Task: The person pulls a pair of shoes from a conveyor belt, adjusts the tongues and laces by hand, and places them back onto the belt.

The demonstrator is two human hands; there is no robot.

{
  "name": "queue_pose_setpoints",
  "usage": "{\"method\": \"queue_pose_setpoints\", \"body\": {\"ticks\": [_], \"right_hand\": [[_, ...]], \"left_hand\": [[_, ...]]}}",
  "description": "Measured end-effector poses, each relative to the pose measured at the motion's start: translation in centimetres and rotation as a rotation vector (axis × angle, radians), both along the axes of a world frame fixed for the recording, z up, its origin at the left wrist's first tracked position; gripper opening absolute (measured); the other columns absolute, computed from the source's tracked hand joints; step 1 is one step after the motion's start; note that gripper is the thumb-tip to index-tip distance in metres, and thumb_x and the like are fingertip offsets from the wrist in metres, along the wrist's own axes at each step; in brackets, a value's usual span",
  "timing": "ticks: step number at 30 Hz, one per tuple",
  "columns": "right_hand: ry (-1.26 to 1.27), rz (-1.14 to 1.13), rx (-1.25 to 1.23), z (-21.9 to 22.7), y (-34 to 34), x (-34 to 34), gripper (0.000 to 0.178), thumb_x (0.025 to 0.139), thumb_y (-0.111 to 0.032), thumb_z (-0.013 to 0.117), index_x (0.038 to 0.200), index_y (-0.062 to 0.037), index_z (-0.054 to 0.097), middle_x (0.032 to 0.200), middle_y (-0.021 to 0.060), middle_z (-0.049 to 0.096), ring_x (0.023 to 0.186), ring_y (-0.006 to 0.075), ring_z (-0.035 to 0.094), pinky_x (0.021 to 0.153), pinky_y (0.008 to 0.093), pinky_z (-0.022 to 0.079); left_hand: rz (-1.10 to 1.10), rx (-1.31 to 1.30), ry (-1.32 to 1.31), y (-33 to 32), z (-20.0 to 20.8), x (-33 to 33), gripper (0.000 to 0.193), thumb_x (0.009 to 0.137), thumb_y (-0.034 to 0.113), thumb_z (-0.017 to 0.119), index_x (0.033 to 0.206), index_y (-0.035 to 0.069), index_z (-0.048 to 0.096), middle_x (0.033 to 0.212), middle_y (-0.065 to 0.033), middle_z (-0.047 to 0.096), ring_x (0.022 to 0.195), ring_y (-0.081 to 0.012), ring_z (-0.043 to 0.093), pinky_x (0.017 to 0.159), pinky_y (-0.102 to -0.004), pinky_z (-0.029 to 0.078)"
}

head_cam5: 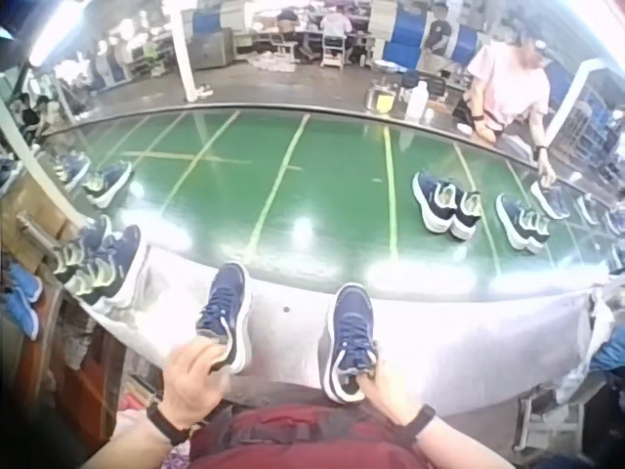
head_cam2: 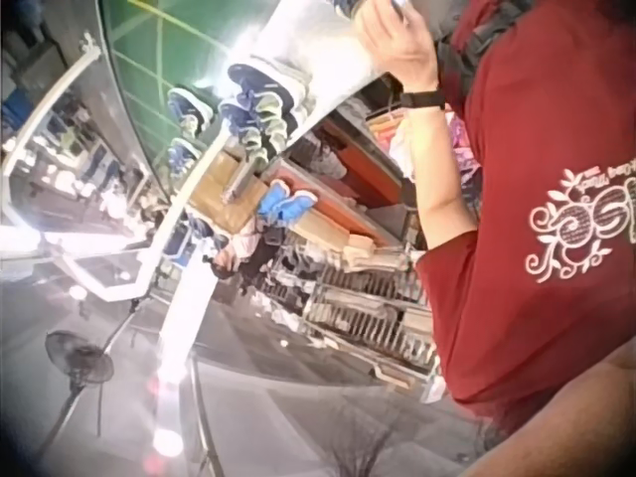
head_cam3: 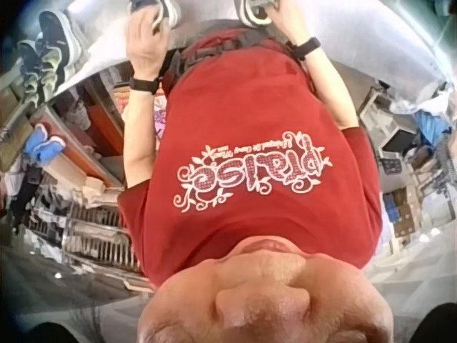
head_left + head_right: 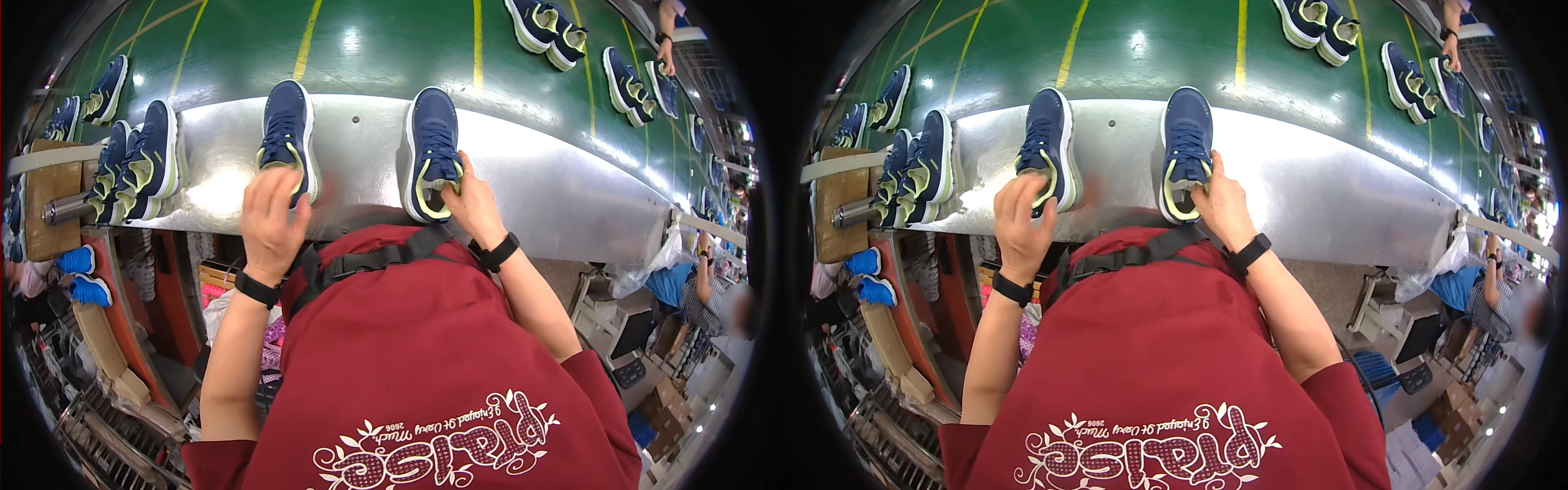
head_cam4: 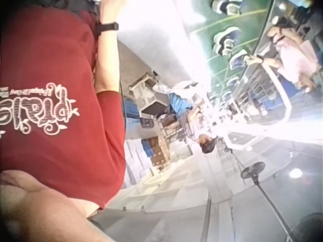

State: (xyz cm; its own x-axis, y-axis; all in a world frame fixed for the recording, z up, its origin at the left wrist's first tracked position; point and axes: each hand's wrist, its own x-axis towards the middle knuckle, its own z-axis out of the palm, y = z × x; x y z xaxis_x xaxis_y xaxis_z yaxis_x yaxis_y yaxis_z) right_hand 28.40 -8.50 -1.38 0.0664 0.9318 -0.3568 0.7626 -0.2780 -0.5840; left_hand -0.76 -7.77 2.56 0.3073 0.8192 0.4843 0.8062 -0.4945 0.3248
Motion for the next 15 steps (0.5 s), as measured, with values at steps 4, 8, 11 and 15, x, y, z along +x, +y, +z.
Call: {"method": "queue_pose_setpoints", "body": {"ticks": [4,8,11,15], "right_hand": [[-0.044,-0.004,0.036,-0.5,-0.5,-0.3,0.066,0.077,-0.014,0.058,0.136,0.0045,0.034,0.073,0.0292,0.061,0.073,0.045,0.062,0.069,0.0477,0.049],[-0.015,0.048,0.05,-1.0,-1.6,-1.0,0.068,0.075,-0.01,0.06,0.135,0.0072,0.033,0.07,0.027,0.061,0.07,0.0439,0.062,0.066,0.0474,0.048],[0.022,0.048,0.065,-1.2,-1.6,-0.6,0.068,0.075,-0.01,0.06,0.135,0.0081,0.032,0.07,0.0266,0.061,0.07,0.0435,0.062,0.067,0.047,0.048],[0.065,0.04,0.103,-1.5,-1.5,-0.5,0.069,0.075,-0.009,0.06,0.135,0.0085,0.031,0.07,0.0266,0.061,0.071,0.0432,0.062,0.068,0.0465,0.049]], "left_hand": [[-0.1,-0.532,-0.363,0.9,-0.2,4.5,0.019,0.081,0.002,0.063,0.099,0.003,0.065,0.083,-0.0102,0.065,0.08,-0.0239,0.064,0.074,-0.0296,0.051],[-0.151,-0.726,-0.545,3.8,-2.6,8.5,0.021,0.084,0.006,0.065,0.104,0.001,0.066,0.09,-0.0095,0.068,0.08,-0.0159,0.066,0.074,-0.0275,0.051],[-0.21,-0.877,-0.595,4.7,-3.8,10.3,0.021,0.083,0.009,0.064,0.101,0.001,0.067,0.084,-0.0136,0.069,0.076,-0.0206,0.068,0.072,-0.0288,0.053],[-0.158,-0.989,-0.643,5.0,-4.0,10.8,0.02,0.08,0.01,0.066,0.098,0.001,0.068,0.083,-0.014,0.07,0.077,-0.0208,0.069,0.071,-0.029,0.053]]}}
